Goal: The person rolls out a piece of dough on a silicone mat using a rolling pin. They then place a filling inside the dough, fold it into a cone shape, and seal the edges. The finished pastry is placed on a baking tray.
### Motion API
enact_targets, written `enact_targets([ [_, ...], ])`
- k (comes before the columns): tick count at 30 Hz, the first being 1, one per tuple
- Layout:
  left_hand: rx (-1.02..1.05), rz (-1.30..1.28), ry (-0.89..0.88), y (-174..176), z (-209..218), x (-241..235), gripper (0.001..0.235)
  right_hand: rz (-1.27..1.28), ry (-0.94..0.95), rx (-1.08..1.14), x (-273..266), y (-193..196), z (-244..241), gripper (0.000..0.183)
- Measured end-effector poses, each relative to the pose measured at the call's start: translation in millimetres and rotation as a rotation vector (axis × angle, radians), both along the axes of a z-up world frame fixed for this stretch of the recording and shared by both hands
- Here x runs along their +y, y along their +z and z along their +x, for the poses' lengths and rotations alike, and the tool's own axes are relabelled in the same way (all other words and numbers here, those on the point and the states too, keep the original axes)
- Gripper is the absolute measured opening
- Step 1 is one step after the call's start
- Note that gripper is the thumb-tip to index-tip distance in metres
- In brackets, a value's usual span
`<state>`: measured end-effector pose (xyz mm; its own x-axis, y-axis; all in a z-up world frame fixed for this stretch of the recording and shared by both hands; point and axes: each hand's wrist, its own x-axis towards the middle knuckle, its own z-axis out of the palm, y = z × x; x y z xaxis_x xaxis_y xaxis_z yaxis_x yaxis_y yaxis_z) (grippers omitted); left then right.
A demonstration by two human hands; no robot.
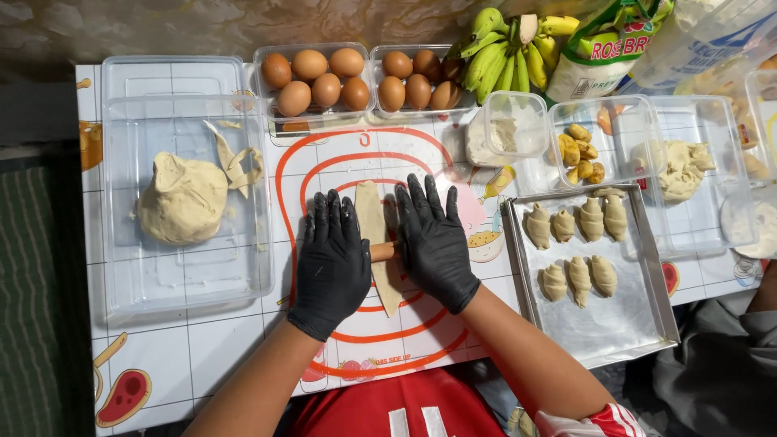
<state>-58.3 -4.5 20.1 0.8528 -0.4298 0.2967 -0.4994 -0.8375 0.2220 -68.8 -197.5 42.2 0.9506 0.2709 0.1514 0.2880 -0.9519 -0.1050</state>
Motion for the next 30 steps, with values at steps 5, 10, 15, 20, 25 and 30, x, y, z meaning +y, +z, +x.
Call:
enact_targets([
  [5, 0.033, -0.022, -0.068, 16, -14, 6, 0.066, 0.015, -0.003, 0.015, 4, -2, -17, 0.059],
  [10, 0.04, 0.045, -0.121, 26, -35, 12, 0.072, -0.024, 0.013, 0.016, 6, 3, -43, 0.061],
  [15, 0.144, 0.019, -0.164, 31, -55, 19, 0.087, 0.037, 0.069, 0.003, 4, 3, -70, 0.068],
  [20, 0.201, 0.021, -0.137, 25, -73, 22, 0.098, 0.129, 0.132, -0.015, -2, 3, -90, 0.061],
  [25, 0.279, -0.034, -0.149, 33, -89, 28, 0.097, 0.14, 0.136, 0.084, -4, 6, -113, 0.07],
  [30, 0.208, 0.004, -0.261, 33, -105, 38, 0.089, 0.105, 0.157, 0.086, -6, 15, -134, 0.077],
])
